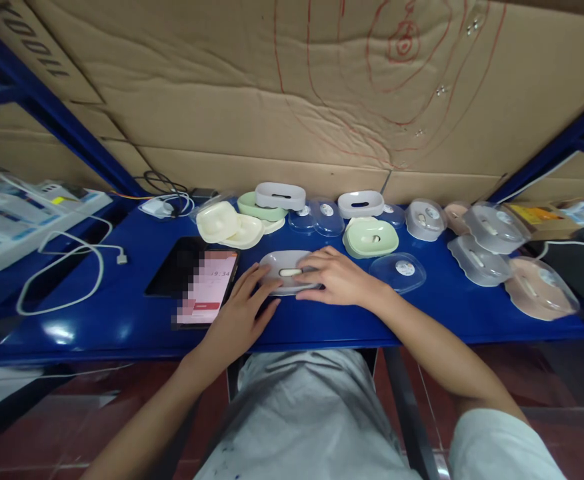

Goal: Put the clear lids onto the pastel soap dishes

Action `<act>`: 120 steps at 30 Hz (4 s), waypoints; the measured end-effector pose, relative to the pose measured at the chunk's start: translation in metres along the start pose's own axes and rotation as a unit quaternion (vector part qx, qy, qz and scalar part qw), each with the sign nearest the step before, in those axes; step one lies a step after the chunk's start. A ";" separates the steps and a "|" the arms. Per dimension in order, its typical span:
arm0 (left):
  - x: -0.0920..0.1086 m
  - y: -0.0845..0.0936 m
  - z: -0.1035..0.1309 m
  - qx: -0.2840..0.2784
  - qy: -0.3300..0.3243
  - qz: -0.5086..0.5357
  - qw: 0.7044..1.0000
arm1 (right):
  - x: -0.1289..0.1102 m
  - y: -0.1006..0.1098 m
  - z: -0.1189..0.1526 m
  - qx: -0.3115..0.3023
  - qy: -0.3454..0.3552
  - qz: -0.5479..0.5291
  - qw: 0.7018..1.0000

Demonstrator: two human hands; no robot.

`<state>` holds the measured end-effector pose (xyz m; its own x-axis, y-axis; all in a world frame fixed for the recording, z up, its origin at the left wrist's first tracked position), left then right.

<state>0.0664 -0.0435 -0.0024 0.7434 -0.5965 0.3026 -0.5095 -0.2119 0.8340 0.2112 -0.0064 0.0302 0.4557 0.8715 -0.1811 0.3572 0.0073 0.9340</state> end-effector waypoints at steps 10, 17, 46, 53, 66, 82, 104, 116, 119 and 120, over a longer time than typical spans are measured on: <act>0.007 -0.001 0.000 0.000 -0.036 0.003 0.999 | 0.086 0.006 0.013 0.074 -0.250 0.138 0.956; 0.012 0.012 -0.001 0.027 -0.033 -0.008 0.999 | 0.071 0.008 0.019 0.083 -0.268 0.189 0.941; -0.011 0.003 0.008 0.050 0.062 0.013 0.997 | -0.002 0.004 0.010 -0.018 -0.079 0.021 0.996; -0.010 0.002 0.006 0.042 0.061 0.016 0.997 | -0.008 -0.002 0.014 -0.014 -0.035 0.096 0.995; -0.012 -0.001 0.007 0.043 0.060 0.026 0.997 | -0.011 -0.009 0.023 0.015 -0.052 0.122 0.991; -0.017 -0.002 0.007 0.035 0.069 0.042 0.996 | 0.005 -0.018 0.024 0.037 -0.099 -0.007 0.994; 0.005 -0.012 0.005 -0.059 0.002 0.000 0.998 | 0.056 0.109 0.284 0.251 -0.560 0.338 0.714; 0.008 -0.010 0.005 -0.045 -0.027 -0.005 0.999 | 0.076 0.088 0.246 0.189 -0.484 0.273 0.809; 0.008 -0.009 0.006 -0.047 -0.025 0.003 0.999 | 0.057 0.066 0.205 0.121 -0.402 0.245 0.874; 0.008 -0.010 0.006 -0.047 -0.025 0.003 0.999 | 0.051 0.058 0.191 0.102 -0.384 0.234 0.887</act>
<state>0.0746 -0.0507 -0.0107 0.7164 -0.6362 0.2864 -0.4698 -0.1364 0.8722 0.4111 -0.0556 0.0159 0.9864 0.1636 -0.0173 0.0861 -0.4243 0.9014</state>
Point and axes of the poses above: each hand's wrist, its own z-axis away from the middle knuckle, its own y-axis out of the back of the hand, x = y × z, the point moved 10 cm from there along -z, towards the middle knuckle, and after that the axes turned 4 degrees about -z, right-handed, at the moved point
